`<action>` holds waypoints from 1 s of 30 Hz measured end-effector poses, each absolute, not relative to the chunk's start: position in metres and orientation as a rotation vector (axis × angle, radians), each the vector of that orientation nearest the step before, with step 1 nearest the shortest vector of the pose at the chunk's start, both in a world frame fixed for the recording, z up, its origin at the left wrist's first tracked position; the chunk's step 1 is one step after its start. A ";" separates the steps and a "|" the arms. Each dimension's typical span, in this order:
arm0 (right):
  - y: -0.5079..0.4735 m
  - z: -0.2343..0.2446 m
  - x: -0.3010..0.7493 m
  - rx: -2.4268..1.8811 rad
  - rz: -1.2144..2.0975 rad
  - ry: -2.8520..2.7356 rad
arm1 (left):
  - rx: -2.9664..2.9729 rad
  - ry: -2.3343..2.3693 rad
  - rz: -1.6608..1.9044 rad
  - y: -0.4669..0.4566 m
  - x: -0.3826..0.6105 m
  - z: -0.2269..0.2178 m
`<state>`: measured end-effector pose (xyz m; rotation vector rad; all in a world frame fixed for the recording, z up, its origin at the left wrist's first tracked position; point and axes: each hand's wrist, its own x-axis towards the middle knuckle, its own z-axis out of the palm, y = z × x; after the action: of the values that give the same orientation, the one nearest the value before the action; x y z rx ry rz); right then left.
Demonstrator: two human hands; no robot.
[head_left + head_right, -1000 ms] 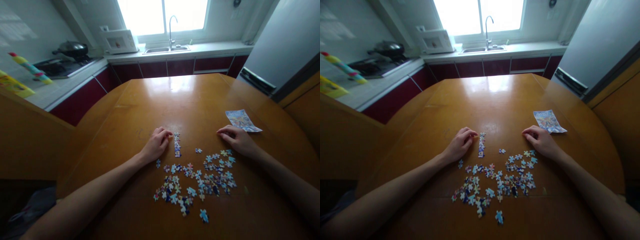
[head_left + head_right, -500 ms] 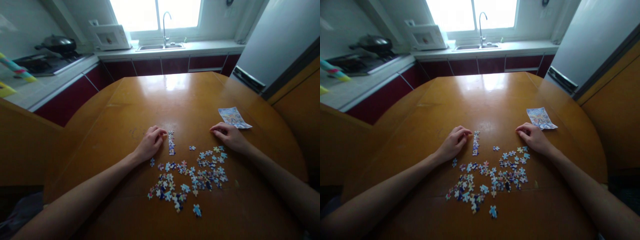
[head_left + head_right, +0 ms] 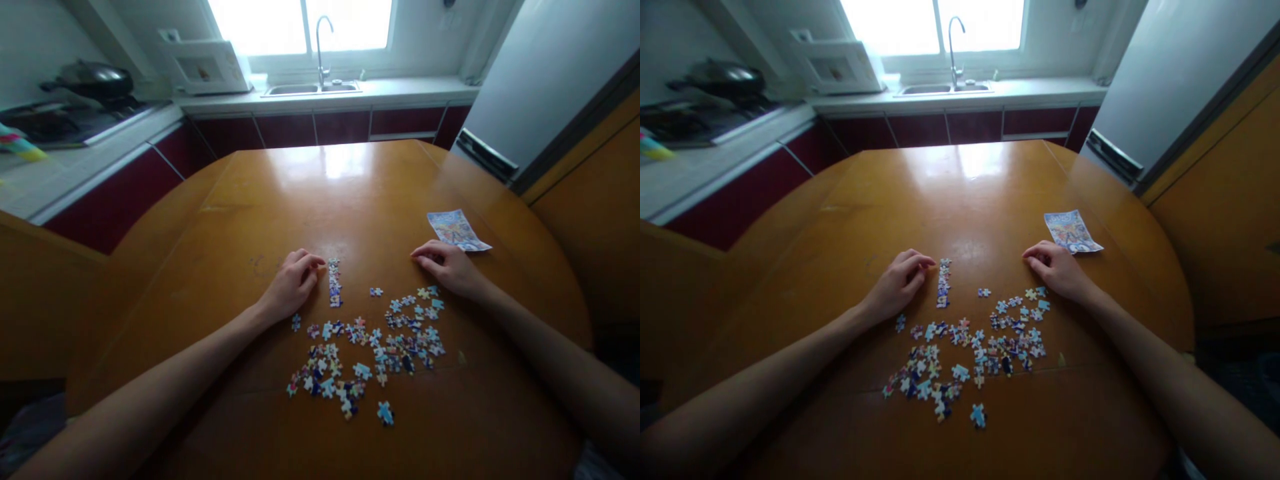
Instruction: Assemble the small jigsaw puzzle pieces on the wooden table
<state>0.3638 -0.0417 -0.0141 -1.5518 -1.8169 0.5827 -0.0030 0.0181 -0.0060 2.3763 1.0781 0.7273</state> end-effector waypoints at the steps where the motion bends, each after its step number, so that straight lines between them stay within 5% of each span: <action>1: -0.042 -0.014 0.363 -1.549 0.584 -1.813 | 2.377 1.080 0.725 0.018 -0.003 -0.006; 30: -0.039 -0.012 0.362 -1.516 0.615 -1.801 | 2.424 1.097 0.670 0.023 -0.005 -0.007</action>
<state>0.3624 -0.0391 -0.0116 -1.5163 -1.8005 0.6149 -0.0047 0.0232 -0.0066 2.4244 1.0972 0.6700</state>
